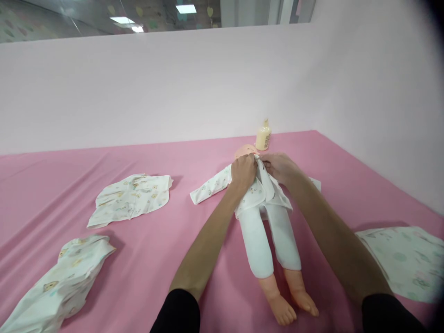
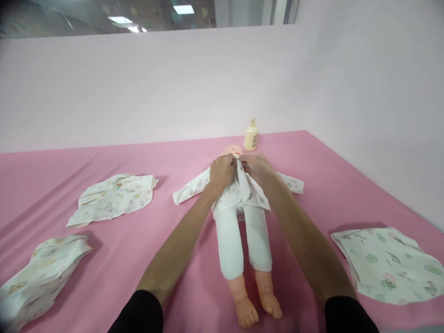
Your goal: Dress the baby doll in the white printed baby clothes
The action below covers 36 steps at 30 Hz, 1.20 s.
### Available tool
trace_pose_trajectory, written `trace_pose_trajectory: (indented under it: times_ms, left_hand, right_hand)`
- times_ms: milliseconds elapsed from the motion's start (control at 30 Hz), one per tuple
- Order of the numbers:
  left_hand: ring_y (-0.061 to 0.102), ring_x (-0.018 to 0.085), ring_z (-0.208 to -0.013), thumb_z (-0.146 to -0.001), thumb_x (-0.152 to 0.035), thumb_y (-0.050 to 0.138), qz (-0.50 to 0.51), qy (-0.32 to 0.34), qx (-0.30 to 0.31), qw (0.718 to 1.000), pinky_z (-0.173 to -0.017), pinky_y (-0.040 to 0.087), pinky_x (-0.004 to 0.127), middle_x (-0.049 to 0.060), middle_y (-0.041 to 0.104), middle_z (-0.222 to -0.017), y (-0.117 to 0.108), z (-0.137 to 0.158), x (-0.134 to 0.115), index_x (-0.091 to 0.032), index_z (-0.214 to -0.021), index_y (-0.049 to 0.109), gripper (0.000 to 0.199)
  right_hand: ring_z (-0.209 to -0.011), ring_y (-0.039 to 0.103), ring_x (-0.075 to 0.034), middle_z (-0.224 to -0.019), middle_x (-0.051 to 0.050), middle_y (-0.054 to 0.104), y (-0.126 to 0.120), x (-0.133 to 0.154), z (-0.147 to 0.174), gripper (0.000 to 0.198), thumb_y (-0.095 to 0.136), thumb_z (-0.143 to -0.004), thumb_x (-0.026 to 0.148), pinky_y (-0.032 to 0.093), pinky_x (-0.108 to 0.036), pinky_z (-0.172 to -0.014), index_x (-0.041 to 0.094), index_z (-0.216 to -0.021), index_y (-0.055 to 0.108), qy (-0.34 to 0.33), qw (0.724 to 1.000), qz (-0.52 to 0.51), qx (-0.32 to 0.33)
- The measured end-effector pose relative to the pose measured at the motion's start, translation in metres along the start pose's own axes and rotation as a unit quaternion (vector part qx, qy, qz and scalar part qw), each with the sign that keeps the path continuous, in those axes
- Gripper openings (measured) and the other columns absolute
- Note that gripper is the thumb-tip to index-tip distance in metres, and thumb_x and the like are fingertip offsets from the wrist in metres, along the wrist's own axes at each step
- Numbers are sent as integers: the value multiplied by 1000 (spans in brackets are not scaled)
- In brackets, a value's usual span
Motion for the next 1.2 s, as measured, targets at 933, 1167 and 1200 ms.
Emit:
trace_pose_trajectory:
  times_ms: [933, 1167, 1200]
  left_hand:
    - [51, 11, -61, -82, -23, 56, 463, -104, 79, 877, -60, 38, 24, 1, 57, -67, -2, -9, 18, -16, -70, 57, 13]
    - [50, 8, -57, -82, -26, 57, 610, -148, 126, 769, -57, 38, 22, 2, 55, -66, 1, -13, 28, -15, -68, 54, 19]
    - [49, 8, -57, -83, -26, 57, 606, -152, 126, 771, -57, 38, 22, 1, 54, -65, 2, -13, 28, -15, -68, 54, 19]
  right_hand:
    - [-55, 49, -9, -61, 3, 58, -1, -26, -19, 19, 74, -78, 33, 40, -22, -54, 15, -78, 68, -82, 995, 49, -29]
    - [-73, 60, -15, -85, -5, 72, 1, -20, -15, 21, 62, -89, 35, 44, -27, -71, 17, -91, 71, -218, 937, 273, -35]
    - [-75, 60, -16, -86, -5, 72, 0, -19, -15, 21, 60, -90, 35, 43, -27, -72, 17, -90, 72, -229, 927, 297, -29]
Point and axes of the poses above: each hand's wrist, its own z-axis away from the middle knuckle, its own y-axis out of the palm, x = y × z, the point moved 1 cm from there along -z, towards the middle knuckle
